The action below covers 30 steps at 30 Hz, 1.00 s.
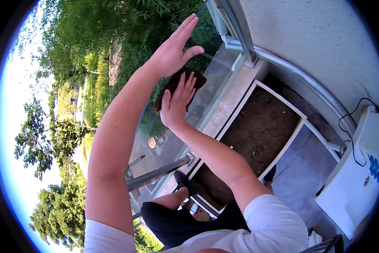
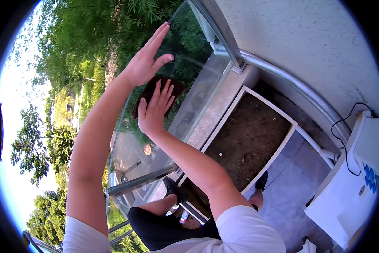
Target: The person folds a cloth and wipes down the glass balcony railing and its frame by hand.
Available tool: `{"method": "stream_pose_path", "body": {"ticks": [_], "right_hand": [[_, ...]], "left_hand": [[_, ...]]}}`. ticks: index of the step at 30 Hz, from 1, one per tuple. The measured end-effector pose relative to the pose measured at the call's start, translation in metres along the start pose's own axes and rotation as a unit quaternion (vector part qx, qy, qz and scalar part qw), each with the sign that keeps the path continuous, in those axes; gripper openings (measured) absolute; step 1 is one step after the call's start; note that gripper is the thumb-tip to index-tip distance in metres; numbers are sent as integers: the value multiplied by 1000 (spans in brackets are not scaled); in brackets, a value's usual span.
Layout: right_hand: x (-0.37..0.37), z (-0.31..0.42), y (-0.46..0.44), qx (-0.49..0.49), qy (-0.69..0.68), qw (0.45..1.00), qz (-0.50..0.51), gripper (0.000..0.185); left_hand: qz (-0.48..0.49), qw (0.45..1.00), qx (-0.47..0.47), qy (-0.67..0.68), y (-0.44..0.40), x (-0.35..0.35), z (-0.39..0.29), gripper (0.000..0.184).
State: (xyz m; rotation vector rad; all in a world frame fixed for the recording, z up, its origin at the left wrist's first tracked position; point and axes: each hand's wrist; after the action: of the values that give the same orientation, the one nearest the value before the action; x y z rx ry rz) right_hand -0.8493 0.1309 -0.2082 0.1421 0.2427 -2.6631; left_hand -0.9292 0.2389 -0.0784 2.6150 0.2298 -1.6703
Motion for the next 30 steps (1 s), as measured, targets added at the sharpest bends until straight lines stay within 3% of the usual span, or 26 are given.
{"method": "stream_pose_path", "body": {"ticks": [6,15,19,22,25,30], "right_hand": [[-2,31,-10,8,3,1000,-5,75],[1,44,-15,47,13,999,6,80],[1,44,-15,45,11,999,-21,78],[3,44,-15,46,11,998,-29,77],[1,48,-15,58,-5,998,-29,77],[4,47,-15,48,22,998,-38,76]], "left_hand": [[-4,999,34,22,-1,0,9,79],[18,999,21,18,-1,-3,6,75],[-3,997,-6,83,9,-15,0,76],[-33,985,-12,170,44,-39,-14,78],[-36,989,1,142,101,-48,-18,80],[-25,991,-56,123,177,-54,-26,103]]}}
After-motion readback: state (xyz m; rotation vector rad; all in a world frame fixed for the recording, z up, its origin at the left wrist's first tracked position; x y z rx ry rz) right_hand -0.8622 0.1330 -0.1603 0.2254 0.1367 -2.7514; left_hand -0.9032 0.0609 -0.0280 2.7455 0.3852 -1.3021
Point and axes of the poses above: each hand's wrist, its own y-axis away from the middle knuckle, its own x-axis out of the palm, z = x × y, and after that the axes turned 13 degrees about y, right-handed
